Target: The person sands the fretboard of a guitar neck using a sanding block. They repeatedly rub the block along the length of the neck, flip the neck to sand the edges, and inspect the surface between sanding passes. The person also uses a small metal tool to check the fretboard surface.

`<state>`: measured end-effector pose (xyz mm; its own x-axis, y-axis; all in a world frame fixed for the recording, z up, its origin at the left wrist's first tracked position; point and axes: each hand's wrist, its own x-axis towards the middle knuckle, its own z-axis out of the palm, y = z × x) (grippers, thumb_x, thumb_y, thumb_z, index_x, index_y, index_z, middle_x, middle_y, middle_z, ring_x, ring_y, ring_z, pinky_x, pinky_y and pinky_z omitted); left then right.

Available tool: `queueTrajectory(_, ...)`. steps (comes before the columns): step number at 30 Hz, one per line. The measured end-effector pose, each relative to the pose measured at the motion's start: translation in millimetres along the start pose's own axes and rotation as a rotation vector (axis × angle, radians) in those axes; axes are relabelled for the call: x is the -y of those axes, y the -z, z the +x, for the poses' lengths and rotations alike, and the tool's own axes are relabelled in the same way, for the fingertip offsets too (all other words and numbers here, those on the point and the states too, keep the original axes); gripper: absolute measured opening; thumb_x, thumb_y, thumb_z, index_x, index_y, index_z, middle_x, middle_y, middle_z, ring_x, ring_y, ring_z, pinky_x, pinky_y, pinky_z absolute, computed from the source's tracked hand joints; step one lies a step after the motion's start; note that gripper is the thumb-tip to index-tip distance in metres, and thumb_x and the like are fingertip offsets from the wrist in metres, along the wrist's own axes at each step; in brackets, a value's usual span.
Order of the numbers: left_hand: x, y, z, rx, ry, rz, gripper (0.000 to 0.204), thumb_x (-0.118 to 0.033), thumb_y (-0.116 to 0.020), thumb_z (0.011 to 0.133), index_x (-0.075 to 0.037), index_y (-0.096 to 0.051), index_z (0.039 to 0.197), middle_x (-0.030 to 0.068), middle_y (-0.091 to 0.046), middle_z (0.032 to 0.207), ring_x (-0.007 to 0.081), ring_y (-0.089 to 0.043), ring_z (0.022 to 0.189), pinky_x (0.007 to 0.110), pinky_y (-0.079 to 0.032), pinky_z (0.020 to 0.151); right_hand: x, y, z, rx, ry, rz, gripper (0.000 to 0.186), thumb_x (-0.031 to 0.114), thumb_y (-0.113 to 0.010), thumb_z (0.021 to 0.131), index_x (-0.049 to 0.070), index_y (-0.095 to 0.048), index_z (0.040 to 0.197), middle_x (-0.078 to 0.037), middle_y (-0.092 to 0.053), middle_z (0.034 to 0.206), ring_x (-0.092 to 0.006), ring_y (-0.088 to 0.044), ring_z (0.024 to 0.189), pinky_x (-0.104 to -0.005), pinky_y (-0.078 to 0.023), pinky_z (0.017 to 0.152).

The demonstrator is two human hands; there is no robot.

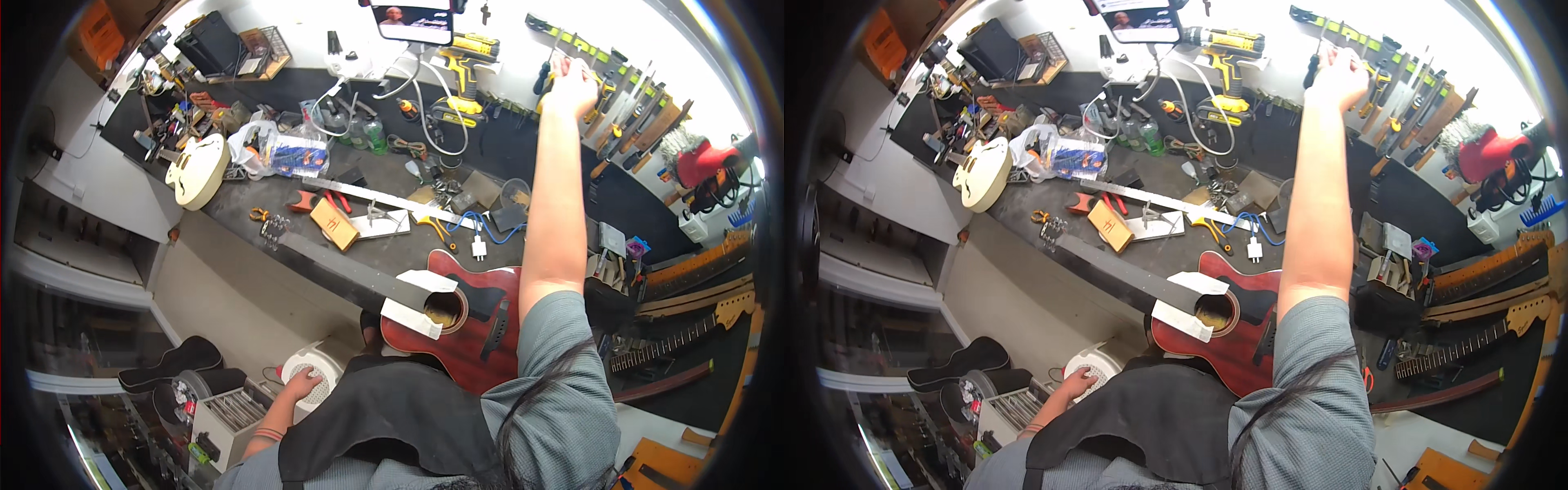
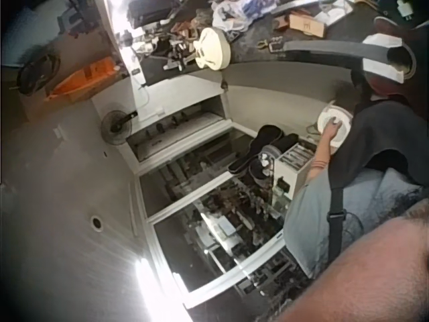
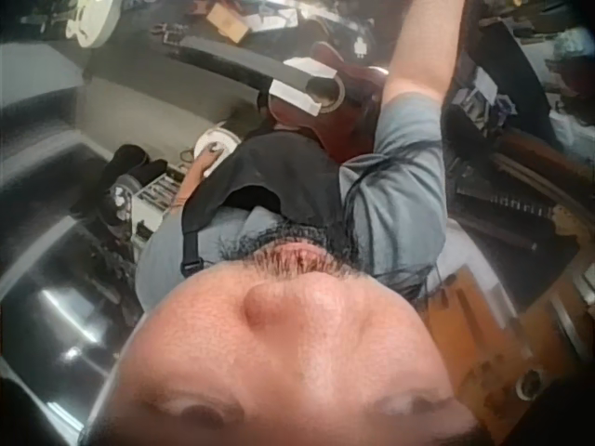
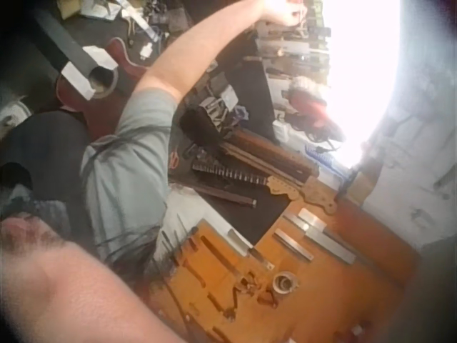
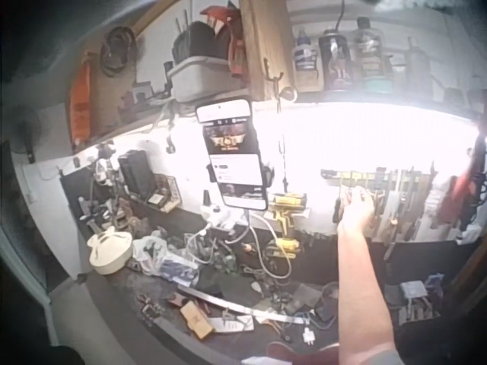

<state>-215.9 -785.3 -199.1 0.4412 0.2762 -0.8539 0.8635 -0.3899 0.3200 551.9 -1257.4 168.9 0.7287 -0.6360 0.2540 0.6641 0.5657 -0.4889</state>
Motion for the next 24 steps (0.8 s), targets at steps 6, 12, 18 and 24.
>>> queueTrajectory(6,83,9,19,0.008,0.049,0.155,0.089,-0.059,-0.079,0.105,0.003,-0.059,0.166,0.0302,-0.063,0.166,0.0432,-0.06,0.156,0.048,-0.047,0.13,5,30,43,0.062,0.144,-0.162,0.007,-0.011,-0.064,0.106,-0.006,-0.061,0.108,-0.019,-0.072,0.097,-0.0354,-0.081,0.086,-0.0524,-0.074,0.087)
queueTrajectory(12,8,-1,10,-0.058,-0.097,0.032,0.074,-0.047,-0.077,0.109,-0.001,-0.061,0.166,0.0287,-0.073,0.153,0.0393,-0.074,0.14,0.046,-0.055,0.121,21,49,6,0.03,0.149,-0.239,0.025,-0.006,-0.069,0.109,-0.01,-0.049,0.125,-0.022,-0.066,0.113,-0.0354,-0.082,0.084,-0.0447,-0.077,0.072)
queueTrajectory(18,-68,39,-1,-0.178,-0.323,0.068,0.05,-0.038,-0.076,0.11,-0.004,-0.074,0.146,0.0198,-0.083,0.131,0.0359,-0.079,0.121,0.045,-0.061,0.107,49,85,-140,0.105,0.098,-0.564,0.022,0.012,-0.074,0.114,-0.002,-0.062,0.125,-0.008,-0.066,0.101,-0.0129,-0.068,0.075,-0.0271,-0.06,0.064)
queueTrajectory(24,-161,134,4,-0.457,-0.505,0.243,0.031,-0.034,-0.072,0.112,-0.004,-0.074,0.102,0.0214,-0.079,0.095,0.0448,-0.076,0.089,0.054,-0.059,0.082,50,151,-255,0.433,-0.331,-0.72,0.024,0.021,-0.057,0.124,0.002,-0.069,0.133,0.0,-0.063,0.082,-0.0062,-0.055,0.065,-0.0229,-0.045,0.06)
